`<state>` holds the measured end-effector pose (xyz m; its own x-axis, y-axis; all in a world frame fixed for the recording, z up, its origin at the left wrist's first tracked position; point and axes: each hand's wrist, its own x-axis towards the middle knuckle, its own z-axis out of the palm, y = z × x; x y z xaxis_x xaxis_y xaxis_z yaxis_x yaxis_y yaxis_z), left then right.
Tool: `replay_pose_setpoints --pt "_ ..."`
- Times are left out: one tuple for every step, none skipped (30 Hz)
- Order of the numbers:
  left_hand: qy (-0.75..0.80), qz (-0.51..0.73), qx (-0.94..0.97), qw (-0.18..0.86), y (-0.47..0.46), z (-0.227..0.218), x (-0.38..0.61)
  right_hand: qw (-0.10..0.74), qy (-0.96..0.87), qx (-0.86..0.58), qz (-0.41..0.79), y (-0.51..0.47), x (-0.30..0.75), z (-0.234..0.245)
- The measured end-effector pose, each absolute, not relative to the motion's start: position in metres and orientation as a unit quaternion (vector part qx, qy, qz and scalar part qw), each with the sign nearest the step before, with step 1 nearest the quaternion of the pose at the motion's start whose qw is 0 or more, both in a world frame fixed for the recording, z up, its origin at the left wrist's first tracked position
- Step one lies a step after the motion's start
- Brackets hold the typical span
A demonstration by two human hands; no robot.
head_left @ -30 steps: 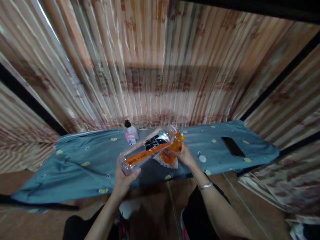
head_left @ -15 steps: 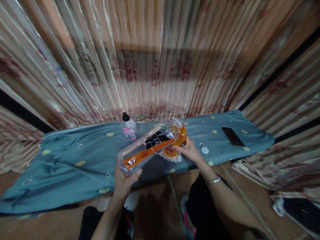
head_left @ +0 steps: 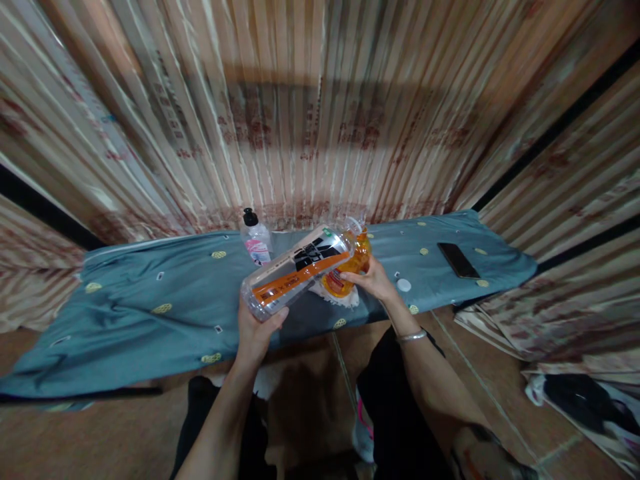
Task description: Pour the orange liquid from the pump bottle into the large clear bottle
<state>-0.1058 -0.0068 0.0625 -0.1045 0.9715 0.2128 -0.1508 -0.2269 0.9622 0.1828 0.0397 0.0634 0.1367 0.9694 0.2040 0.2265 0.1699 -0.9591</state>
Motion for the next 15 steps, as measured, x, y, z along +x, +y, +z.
replay_pose_setpoints --pt "0.424 0.616 0.483 0.455 -0.007 0.0634 -0.1049 0.528 -0.551 -0.546 0.347 0.0407 0.1828 0.062" --pt "0.426 0.618 0.48 0.455 -0.0071 0.0643 -0.1042 0.528 -0.548 -0.55 0.345 0.0417 0.1828 0.0604" --pt "0.427 0.619 0.477 0.455 -0.0071 0.0652 -0.1039 0.53 -0.545 -0.55 0.347 0.0427 0.1826 0.0588" --pt "0.427 0.619 0.474 0.457 -0.0071 0.0661 -0.1039 0.533 -0.543 -0.547 0.349 0.0438 0.1823 0.0573" --pt "0.427 0.619 0.472 0.461 -0.007 0.067 -0.1041 0.536 -0.543 -0.542 0.352 0.0447 0.1817 0.056" --pt "0.426 0.617 0.47 0.466 -0.007 0.0677 -0.1044 0.541 -0.543 -0.538 0.351 0.0454 0.1809 0.0549" --pt "0.425 0.617 0.467 0.469 -0.0069 0.0683 -0.1048 0.544 -0.539 -0.541 0.347 0.046 0.18 0.0541" --pt "0.427 0.617 0.464 0.471 -0.0069 0.0689 -0.1051 0.546 -0.535 -0.547 0.342 0.0464 0.179 0.0536" --pt "0.428 0.618 0.461 0.472 -0.0069 0.0694 -0.1052 0.548 -0.53 -0.552 0.339 0.0467 0.178 0.0532" --pt "0.428 0.619 0.459 0.471 -0.007 0.07 -0.1053 0.549 -0.525 -0.555 0.339 0.0467 0.1771 0.053" --pt "0.427 0.621 0.459 0.47 -0.0072 0.0705 -0.1052 0.55 -0.522 -0.557 0.338 0.0466 0.1763 0.0531" --pt "0.425 0.622 0.461 0.469 -0.0075 0.071 -0.105 0.551 -0.52 -0.559 0.335 0.0463 0.1756 0.0533" --pt "0.421 0.622 0.463 0.47 -0.0079 0.0715 -0.1048 0.552 -0.52 -0.562 0.33 0.046 0.175 0.0536" --pt "0.419 0.621 0.465 0.471 -0.0083 0.0719 -0.1045 0.552 -0.521 -0.566 0.323 0.0457 0.1745 0.054" --pt "0.418 0.621 0.466 0.472 -0.0087 0.0723 -0.1044 0.551 -0.522 -0.569 0.317 0.0454 0.1739 0.0545"
